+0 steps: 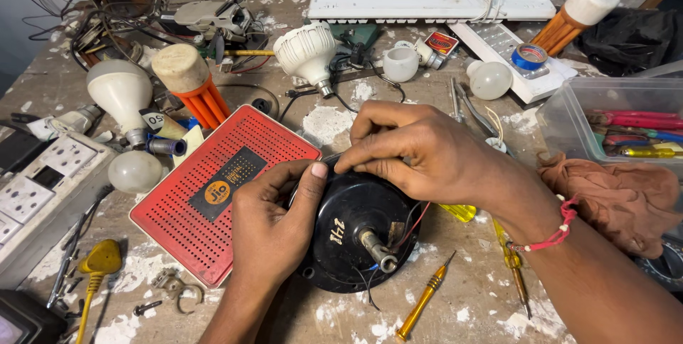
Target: The person uses a screwdriver to unscrew screws from a black round fan motor housing on a cluttered workbench, removes the cover, wipes the housing with a cloth, and works on the internal wires by hand. They then fit a metal mounting bracket onto the motor and begin fastening it.
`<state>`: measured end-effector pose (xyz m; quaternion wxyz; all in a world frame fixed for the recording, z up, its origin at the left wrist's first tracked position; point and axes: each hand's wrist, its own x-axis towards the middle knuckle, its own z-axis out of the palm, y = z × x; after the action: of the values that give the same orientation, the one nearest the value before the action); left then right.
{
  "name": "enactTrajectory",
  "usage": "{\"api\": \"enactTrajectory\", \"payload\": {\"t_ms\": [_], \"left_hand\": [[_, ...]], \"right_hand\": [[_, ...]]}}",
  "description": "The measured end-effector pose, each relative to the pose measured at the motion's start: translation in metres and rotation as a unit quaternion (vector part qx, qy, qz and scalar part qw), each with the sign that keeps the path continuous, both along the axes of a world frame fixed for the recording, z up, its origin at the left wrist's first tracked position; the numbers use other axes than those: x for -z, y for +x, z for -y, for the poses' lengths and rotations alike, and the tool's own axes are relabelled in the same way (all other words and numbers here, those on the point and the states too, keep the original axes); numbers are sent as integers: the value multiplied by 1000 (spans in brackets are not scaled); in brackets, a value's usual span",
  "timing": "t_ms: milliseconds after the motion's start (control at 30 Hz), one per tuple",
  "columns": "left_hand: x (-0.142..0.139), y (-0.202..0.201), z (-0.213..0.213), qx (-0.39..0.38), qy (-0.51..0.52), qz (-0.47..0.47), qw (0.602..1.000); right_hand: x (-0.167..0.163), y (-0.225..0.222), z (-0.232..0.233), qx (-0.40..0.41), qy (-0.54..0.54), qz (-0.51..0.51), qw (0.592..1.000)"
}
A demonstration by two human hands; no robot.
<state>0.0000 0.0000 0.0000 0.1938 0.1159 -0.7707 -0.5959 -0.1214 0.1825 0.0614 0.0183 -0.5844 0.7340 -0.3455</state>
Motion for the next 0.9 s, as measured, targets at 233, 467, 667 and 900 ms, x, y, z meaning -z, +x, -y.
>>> {"api": "enactTrajectory", "payload": {"t_ms": [233,467,667,900], "left_hand": [[2,-1,-3,7,13,-15,1000],[2,1,-2,2,4,-6,1000],[2,1,1,-2,7,-3,1000],[1,-1,-1,2,8,-17,1000]], "right_hand": [[-1,0,-2,3,-29,-27,999],[-2,5,2,37,-39,-53,997],[-1,9,11,97,-20,-9,995],[8,7,15,77,-36,58,995]]}}
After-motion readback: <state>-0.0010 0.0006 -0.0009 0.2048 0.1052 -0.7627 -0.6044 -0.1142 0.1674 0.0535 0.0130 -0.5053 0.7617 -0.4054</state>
